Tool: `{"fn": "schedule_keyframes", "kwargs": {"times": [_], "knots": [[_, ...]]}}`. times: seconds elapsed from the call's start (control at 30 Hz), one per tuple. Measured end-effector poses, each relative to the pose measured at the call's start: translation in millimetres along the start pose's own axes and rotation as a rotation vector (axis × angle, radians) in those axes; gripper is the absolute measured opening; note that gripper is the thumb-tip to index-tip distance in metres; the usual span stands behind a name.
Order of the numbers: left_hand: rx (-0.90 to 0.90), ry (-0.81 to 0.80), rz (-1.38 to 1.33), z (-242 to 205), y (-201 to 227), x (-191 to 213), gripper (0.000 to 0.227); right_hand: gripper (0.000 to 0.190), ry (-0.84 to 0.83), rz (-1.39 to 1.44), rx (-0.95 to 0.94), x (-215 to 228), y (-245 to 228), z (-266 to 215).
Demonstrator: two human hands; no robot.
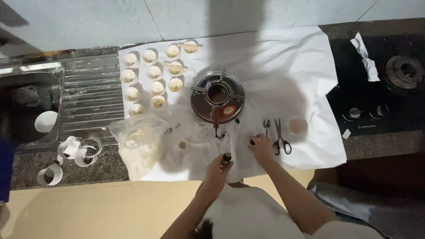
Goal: Preparing candle tins by cutting and applying adhesive tape for wick placement.
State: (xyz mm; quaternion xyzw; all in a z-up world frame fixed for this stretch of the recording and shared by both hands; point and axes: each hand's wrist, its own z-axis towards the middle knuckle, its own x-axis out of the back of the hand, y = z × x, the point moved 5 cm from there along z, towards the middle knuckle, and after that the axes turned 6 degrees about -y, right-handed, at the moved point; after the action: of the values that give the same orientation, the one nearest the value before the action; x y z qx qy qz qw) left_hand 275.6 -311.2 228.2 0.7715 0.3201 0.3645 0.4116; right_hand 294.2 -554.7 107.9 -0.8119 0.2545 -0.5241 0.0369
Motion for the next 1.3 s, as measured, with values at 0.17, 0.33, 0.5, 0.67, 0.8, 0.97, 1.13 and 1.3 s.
{"fn": "schedule_keyframes", "kwargs": {"times": [0.17, 0.33, 0.5, 0.67, 0.8, 0.97, 1.13, 1.3], "knots": [[0.102, -0.073, 0.021, 0.6, 14.1, 3.8, 0.022, 0.021, -0.014, 0.174, 0.051, -5.9, 12.2, 24.5], [0.025, -0.072, 0.25, 6.4, 1.4, 12.0, 0.019, 0.027, -0.097, 0.713, 0.059, 88.7, -60.8, -39.3], [0.105, -0.133, 0.347, -2.5, 14.0, 24.6, 0.018, 0.022, -0.158, 0.893, 0.393, 146.3, -118.3, -100.4], [-0.152, -0.17, 0.437, -20.7, 14.4, 19.3, 0.012, 0.021, -0.051, 0.595, 0.698, 142.7, -142.8, -128.9], [0.015, -0.184, 0.36, -41.3, 34.6, 17.0, 0.011, 0.028, -0.092, 0.378, 0.486, 132.5, -137.4, -139.7], [0.064, -0.307, 0.686, -41.9, 23.9, -2.2, 0.024, 0.062, -0.328, 0.118, 0.182, 132.5, -141.5, -145.3], [0.116, -0.379, 0.684, -42.6, 35.7, 3.5, 0.022, 0.038, -0.237, 0.301, 0.292, 139.4, -143.6, -148.0], [0.193, -0.351, 0.613, -42.7, 30.0, 9.6, 0.027, 0.018, -0.459, 0.236, 0.334, 163.4, -164.0, -171.3]]}}
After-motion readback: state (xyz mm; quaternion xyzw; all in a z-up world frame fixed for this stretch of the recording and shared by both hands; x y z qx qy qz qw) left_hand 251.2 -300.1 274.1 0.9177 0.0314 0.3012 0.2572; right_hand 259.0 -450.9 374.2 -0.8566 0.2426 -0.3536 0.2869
